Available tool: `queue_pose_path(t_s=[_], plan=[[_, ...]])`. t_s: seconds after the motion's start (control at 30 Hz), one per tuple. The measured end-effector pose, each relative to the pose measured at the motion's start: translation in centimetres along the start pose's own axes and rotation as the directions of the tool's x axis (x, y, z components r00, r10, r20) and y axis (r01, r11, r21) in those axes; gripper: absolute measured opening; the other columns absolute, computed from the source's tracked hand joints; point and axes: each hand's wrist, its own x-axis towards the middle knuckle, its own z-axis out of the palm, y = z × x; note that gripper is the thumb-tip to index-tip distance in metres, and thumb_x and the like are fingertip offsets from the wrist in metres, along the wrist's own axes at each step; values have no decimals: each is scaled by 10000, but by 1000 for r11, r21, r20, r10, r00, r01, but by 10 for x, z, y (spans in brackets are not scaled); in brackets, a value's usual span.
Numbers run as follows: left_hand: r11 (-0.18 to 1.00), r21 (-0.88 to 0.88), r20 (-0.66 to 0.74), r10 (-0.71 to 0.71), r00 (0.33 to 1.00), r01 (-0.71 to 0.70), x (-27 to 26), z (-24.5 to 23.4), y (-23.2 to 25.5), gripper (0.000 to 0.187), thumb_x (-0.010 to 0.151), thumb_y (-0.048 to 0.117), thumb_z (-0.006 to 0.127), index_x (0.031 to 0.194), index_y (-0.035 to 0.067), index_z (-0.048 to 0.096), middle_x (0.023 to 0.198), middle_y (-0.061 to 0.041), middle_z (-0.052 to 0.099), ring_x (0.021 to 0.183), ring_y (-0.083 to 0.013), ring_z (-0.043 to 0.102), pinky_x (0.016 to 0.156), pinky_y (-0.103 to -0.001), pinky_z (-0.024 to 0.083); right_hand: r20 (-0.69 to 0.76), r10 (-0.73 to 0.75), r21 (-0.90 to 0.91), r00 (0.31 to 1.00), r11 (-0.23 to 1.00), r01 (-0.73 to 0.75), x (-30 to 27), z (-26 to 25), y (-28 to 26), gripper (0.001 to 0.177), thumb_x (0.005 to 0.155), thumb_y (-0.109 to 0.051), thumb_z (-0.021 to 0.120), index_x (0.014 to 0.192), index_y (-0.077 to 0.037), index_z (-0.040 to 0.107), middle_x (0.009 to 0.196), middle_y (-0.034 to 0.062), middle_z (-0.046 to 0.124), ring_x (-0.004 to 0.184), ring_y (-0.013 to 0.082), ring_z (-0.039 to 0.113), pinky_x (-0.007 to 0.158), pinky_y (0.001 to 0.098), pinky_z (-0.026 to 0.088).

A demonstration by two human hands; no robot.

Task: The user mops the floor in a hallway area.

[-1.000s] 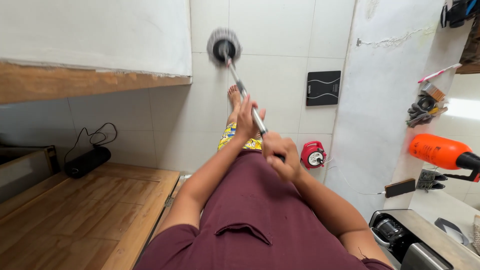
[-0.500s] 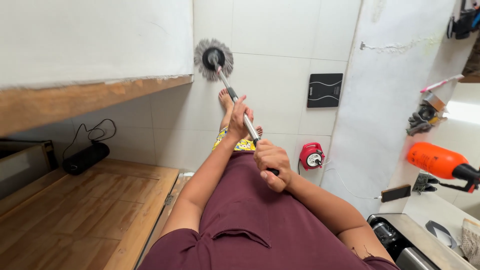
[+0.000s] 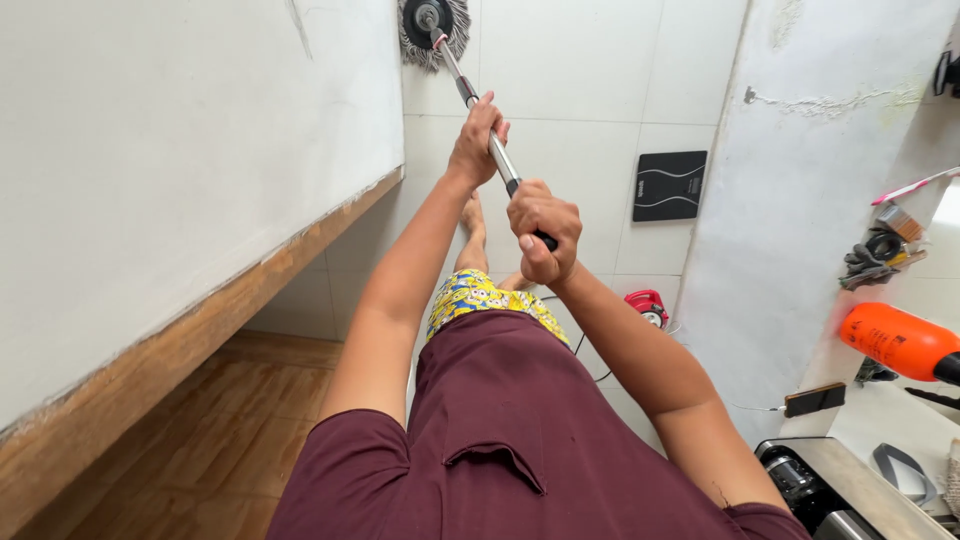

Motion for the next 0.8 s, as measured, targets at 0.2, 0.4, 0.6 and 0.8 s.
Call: queue_pose_path(t_s=[0.2,0.4,0.6,0.8], plan=[[972,128,63,-207,976,198,-2,5,-71,106,922,132,658,963,86,571,1482,-232,454,1243,-416,569,980,-478,516,110,75,-81,991,994,-66,-51,23,60,250,805,-223,536,662,-40,443,670,112,525,706,278,549,872,406,451],[906,226,58,-380,923,359,48,-16,-84,98,915,169,691,949,186,601,1609,-81,393,1246,-312,621,912,-440,545,21,96,-54,995,994,-95,-9,46,91,256,810,-235,526,661,-38,459,669,113,534,686,289,555,916,404,457],[869,295,105,-443,890,397,65,-31,-53,224,882,200,723,1017,200,543,1646,-50,343,1201,-297,636,901,-439,558,42,137,-106,990,986,-132,0,38,91,196,758,-189,526,670,-26,461,681,115,527,693,283,526,962,412,472],[911,228,29,-359,933,343,-20,22,-36,342,815,261,813,1011,175,546,1569,-164,347,1218,-380,590,904,-482,534,168,187,-109,968,979,-170,-66,2,32,168,711,-154,526,666,-27,425,662,90,473,674,253,488,976,419,477]])
